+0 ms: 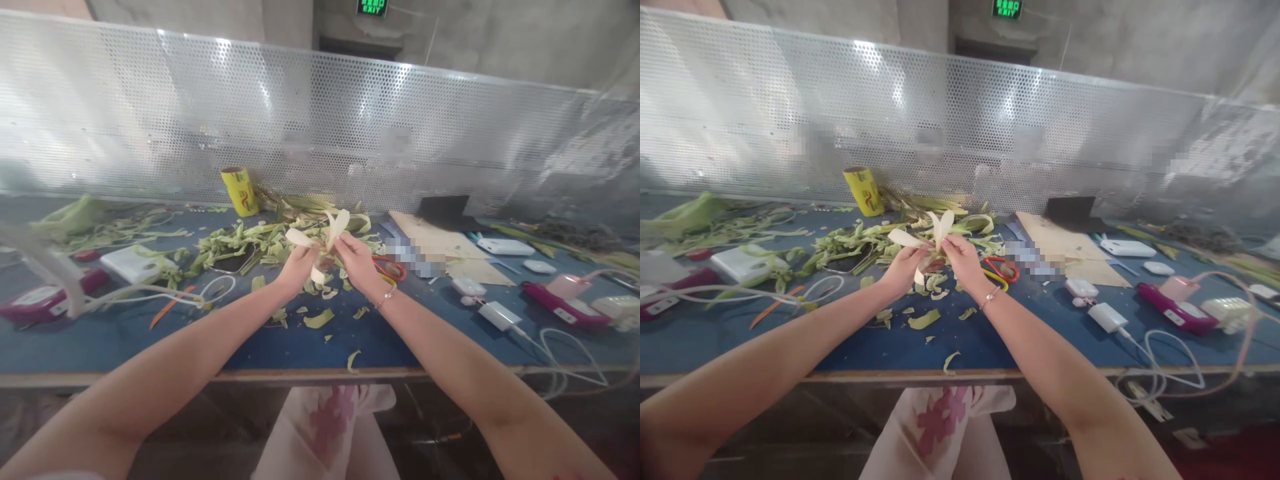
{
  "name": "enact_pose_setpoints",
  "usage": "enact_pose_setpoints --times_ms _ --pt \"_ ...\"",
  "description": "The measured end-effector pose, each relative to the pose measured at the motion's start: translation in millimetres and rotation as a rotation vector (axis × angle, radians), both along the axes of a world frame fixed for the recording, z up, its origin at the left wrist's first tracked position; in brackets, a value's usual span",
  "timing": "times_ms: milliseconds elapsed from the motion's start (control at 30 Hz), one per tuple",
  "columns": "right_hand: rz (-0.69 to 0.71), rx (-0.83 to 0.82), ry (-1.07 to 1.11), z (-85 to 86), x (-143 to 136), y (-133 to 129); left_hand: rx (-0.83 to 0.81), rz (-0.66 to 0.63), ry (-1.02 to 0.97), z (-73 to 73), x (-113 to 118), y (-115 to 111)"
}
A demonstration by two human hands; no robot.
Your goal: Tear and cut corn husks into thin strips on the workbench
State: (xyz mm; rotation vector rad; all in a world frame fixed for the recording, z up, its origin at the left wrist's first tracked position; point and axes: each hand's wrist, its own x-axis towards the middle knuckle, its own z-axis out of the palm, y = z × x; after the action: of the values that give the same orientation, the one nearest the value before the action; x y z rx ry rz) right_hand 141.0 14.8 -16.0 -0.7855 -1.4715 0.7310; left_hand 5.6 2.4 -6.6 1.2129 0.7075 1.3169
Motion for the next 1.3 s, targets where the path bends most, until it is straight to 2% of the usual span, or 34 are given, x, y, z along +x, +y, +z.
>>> enact_pose_setpoints --times_ms 133,333,433,533,700,833,1033,1133,1300 --pt "-0.018 -0.016 0.075 2.9 1 -3 0.008 -0.013 0.027 -1.2 -2 0" --pt "0.023 -0.125 0.232 8.3 2 -4 -0.018 0.004 -0.001 7.9 -3 -8" --pt "0.059 -0.093 0.138 10.9 4 -7 -0.015 0.02 0.004 7.5 -3 -7" --pt "0.097 0.046 -0.014 13.8 4 -16 0.031 0.072 0.054 2.2 -5 -1" --pt "-0.031 0.163 -0.159 20.1 -3 -26 0.099 0.152 0.204 -4.8 -9 6" --pt "-0.05 0.225 -0.176 23.9 0 -23 0.075 0.158 0.133 -4.6 -8 5" --pt "0.002 0.135 -0.103 22.8 4 -21 0.07 0.204 0.146 0.3 -7 4" --pt "-0.036 0.099 -0.207 21.5 0 -22 0.089 0.235 0.245 2.3 -8 0" --pt "-0.117 0.166 -0.304 19.9 0 -20 0.186 0.238 0.428 3.0 -8 -3"
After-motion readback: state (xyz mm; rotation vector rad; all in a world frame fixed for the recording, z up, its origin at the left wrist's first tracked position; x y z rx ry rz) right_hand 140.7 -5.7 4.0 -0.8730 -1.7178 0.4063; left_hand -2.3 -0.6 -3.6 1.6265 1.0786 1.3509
